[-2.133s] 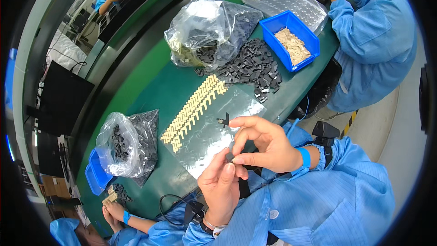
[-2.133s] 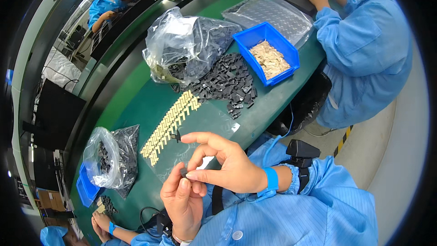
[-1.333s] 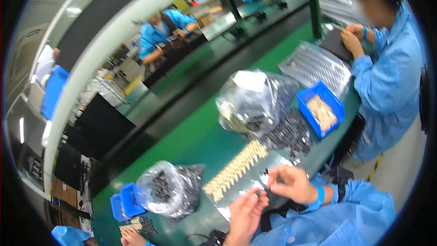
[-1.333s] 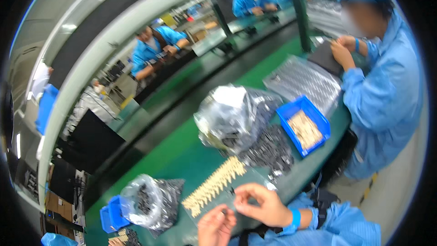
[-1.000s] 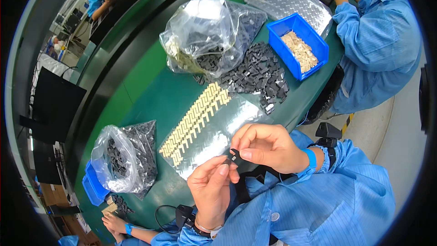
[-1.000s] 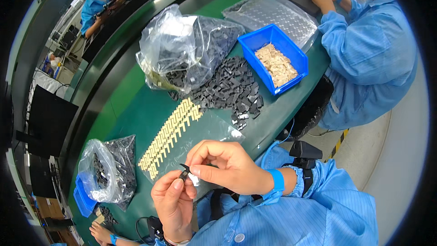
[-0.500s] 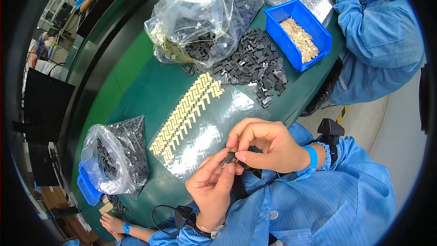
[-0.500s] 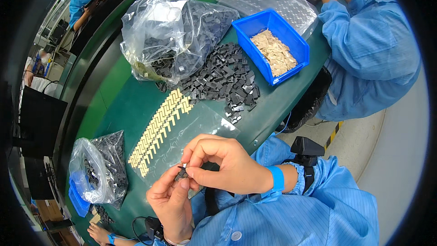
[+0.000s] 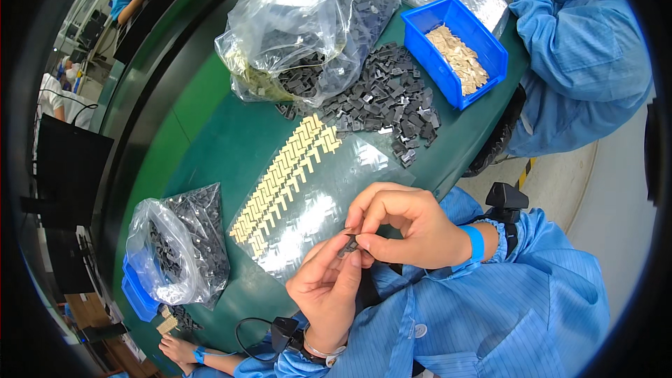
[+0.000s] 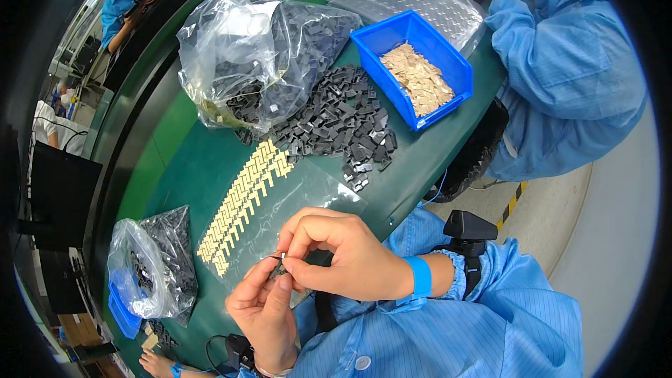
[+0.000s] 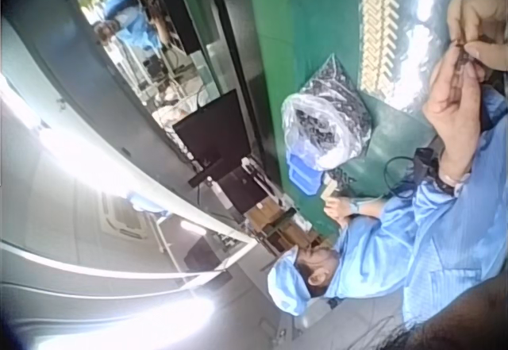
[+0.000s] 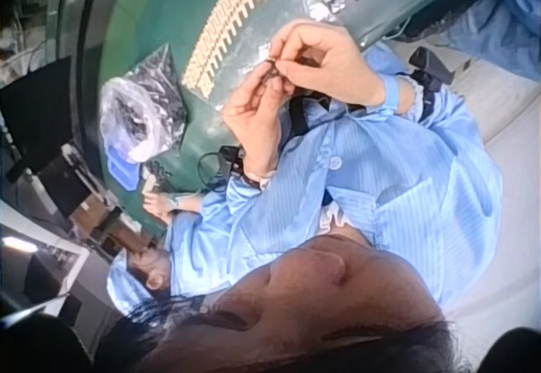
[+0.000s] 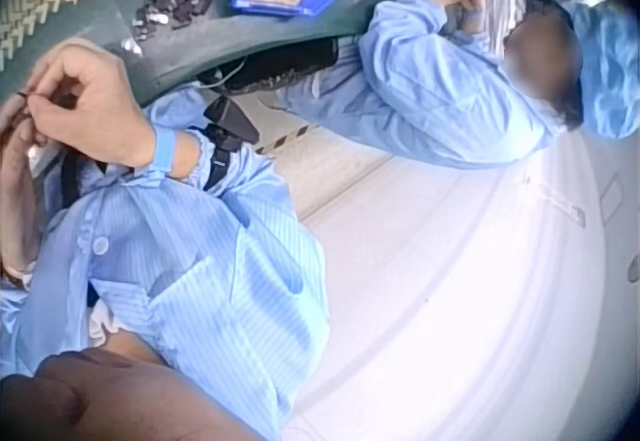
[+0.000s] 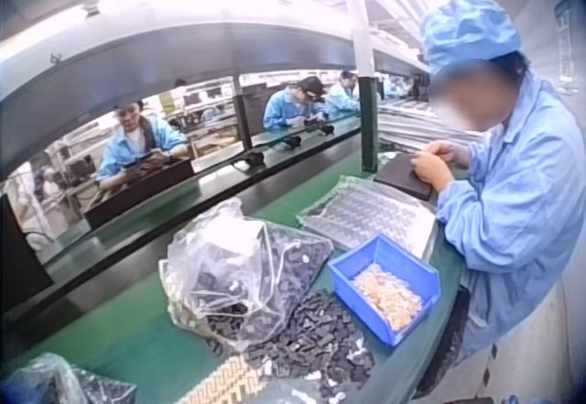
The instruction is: Assembling small black plastic components with beige inserts on a factory production line.
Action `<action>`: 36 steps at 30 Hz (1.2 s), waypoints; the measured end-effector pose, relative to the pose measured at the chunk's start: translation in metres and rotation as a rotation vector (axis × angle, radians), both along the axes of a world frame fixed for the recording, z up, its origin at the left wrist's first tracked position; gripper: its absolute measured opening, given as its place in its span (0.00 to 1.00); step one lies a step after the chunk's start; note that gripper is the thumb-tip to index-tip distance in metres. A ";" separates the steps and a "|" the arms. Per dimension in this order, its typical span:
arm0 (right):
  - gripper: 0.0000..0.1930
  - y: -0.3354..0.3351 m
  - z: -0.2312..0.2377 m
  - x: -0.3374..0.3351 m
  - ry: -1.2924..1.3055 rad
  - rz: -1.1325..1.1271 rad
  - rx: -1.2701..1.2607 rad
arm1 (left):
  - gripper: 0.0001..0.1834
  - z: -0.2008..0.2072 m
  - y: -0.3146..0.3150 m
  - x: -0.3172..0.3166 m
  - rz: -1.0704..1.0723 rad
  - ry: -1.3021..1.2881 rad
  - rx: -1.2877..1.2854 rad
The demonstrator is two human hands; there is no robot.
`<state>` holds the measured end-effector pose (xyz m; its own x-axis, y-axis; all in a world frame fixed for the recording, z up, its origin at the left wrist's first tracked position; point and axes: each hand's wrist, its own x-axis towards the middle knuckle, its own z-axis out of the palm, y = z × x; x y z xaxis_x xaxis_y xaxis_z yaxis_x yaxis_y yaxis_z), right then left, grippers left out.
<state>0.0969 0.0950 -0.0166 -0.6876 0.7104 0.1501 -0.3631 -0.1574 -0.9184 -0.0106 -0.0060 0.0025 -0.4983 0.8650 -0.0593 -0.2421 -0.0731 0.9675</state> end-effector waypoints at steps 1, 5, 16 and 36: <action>0.04 0.000 0.000 0.000 -0.016 -0.010 0.011 | 0.15 0.000 0.000 0.000 -0.003 0.000 0.003; 0.05 0.000 -0.002 -0.002 -0.057 -0.069 0.111 | 0.15 -0.002 -0.002 -0.004 -0.061 0.022 0.031; 0.05 0.000 0.005 -0.003 -0.112 -0.127 0.210 | 0.15 -0.001 -0.003 -0.005 -0.057 -0.007 0.031; 0.06 -0.004 0.009 -0.003 -0.128 -0.187 0.263 | 0.15 0.000 -0.004 -0.003 -0.047 -0.022 0.059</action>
<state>0.0942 0.0914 -0.0079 -0.5740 0.7745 0.2658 -0.2430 0.1489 -0.9585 -0.0139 -0.0099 0.0026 -0.4558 0.8899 -0.0185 -0.2680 -0.1174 0.9562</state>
